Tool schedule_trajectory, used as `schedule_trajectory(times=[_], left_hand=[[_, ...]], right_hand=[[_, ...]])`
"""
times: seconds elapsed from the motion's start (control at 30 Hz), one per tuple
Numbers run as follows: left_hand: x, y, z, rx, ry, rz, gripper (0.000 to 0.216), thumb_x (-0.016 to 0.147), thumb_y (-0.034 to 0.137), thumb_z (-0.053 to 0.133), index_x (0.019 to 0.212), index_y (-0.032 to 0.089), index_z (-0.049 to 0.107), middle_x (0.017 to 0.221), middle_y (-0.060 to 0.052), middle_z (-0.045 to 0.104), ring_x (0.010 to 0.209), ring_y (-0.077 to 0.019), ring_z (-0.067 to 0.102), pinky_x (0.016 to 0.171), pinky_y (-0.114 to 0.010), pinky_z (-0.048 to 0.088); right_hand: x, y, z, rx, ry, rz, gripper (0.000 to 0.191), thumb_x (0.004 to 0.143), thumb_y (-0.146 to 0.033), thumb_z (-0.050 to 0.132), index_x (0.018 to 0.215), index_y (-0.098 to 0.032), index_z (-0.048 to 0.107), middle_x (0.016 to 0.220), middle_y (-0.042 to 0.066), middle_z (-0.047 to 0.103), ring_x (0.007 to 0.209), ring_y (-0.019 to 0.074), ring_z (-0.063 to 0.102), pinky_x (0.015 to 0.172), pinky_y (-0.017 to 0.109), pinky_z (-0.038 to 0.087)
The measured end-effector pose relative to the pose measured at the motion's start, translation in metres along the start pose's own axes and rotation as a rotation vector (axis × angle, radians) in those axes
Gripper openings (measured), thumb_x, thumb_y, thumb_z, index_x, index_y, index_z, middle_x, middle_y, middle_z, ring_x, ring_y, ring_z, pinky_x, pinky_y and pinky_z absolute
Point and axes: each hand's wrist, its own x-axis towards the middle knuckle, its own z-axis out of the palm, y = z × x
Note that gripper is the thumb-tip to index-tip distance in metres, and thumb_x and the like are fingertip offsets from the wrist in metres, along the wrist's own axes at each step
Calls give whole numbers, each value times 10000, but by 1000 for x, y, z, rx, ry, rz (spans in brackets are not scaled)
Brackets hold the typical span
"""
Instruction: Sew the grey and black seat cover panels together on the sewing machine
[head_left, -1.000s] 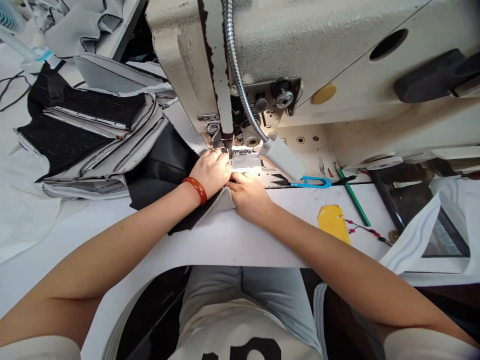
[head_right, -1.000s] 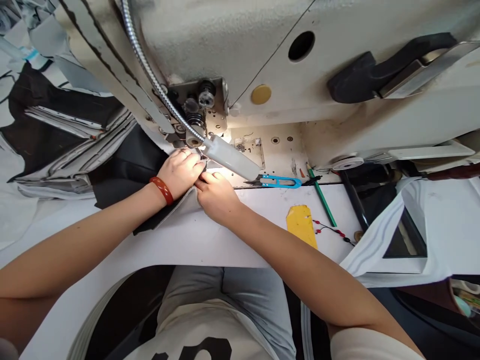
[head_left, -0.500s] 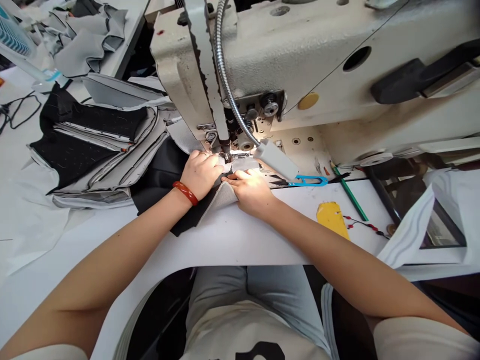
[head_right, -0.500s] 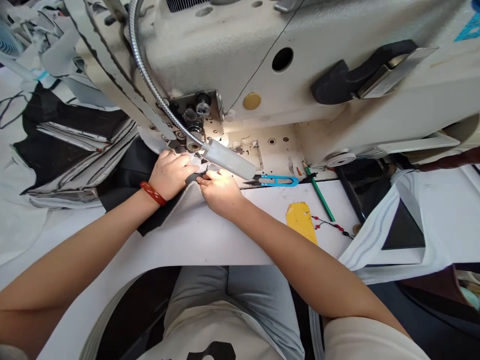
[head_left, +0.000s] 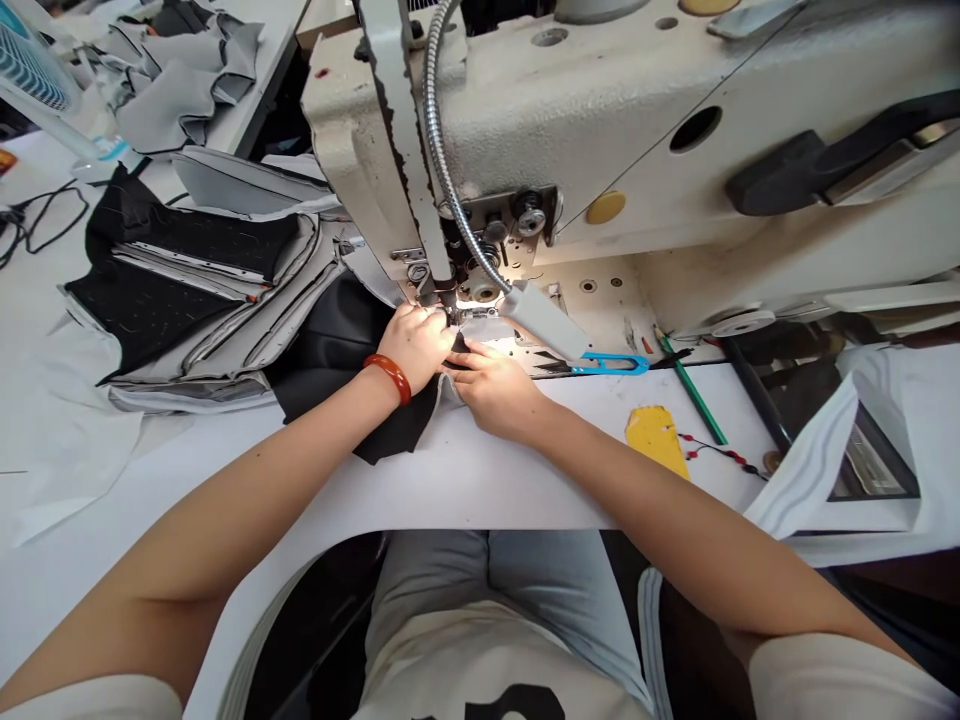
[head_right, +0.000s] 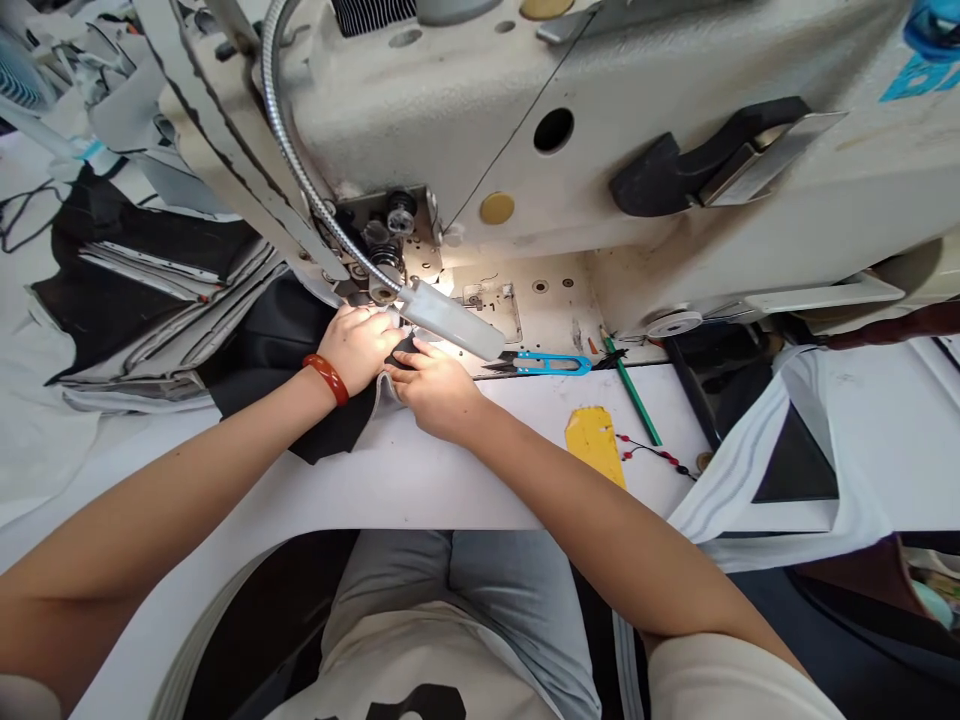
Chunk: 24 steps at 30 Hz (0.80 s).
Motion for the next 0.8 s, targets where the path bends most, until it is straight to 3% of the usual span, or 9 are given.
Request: schedule_trajectory(times=[0.13,0.27,0.4,0.5,0.63,0.7,0.8], left_hand=[[1,0,-2,-5,-17,2,224,898,197,492,817,149,696,838,-99,675,909,-250,619,803,-385,452],[4,0,-2,-64,-16,-12,242,892,155,468,785,136,684,850,-118,681,905,-259,623,805,-400,447],[7,6,-4,-58,-50,-13,227,891,170,497,808,124,703,842,-130,689,903,-260,634,785,-392,450],[1,2,-20,-86,-106,17,173,856,153,562,877,132,733,934,-135,720,968,-254,646,829,-372,466],[-26,-43,-62,-389,-196,150,252,894,179,546,1031,252,745,1057,-29,745,1010,-154,661,905,-246,466],[-39,-78,-80,-484,-132,7,315,950,260,468,1153,272,709,1087,-13,741,1002,-134,665,916,-221,467],[-34,-121,-88,-367,-34,-284,456,909,333,503,1342,216,589,1218,-80,682,1081,-201,641,962,-295,470]], right_hand=[[0,-4,-3,29,-28,52,444,780,15,481,1130,-146,701,1316,66,647,1342,250,498,1163,464,334],[4,-8,-10,16,-70,71,411,746,45,478,1022,-136,723,1329,91,637,1370,249,467,1166,463,341],[6,-5,-12,9,-39,4,398,718,66,453,937,-124,725,1230,116,693,1349,246,492,1204,502,270],[1,-2,-12,61,-32,-26,450,692,67,433,982,-118,724,1212,139,697,1344,252,499,1218,534,224],[-8,-4,-20,288,-99,-13,689,703,20,459,1353,-178,570,1395,121,569,1310,251,536,1205,558,232],[-3,-10,-30,419,-188,-5,708,754,-52,531,1443,-210,482,1405,99,564,1317,270,526,1184,532,297],[21,-28,-43,578,-366,13,810,799,-281,676,1531,-218,336,1443,98,530,1315,309,524,1109,487,418]])
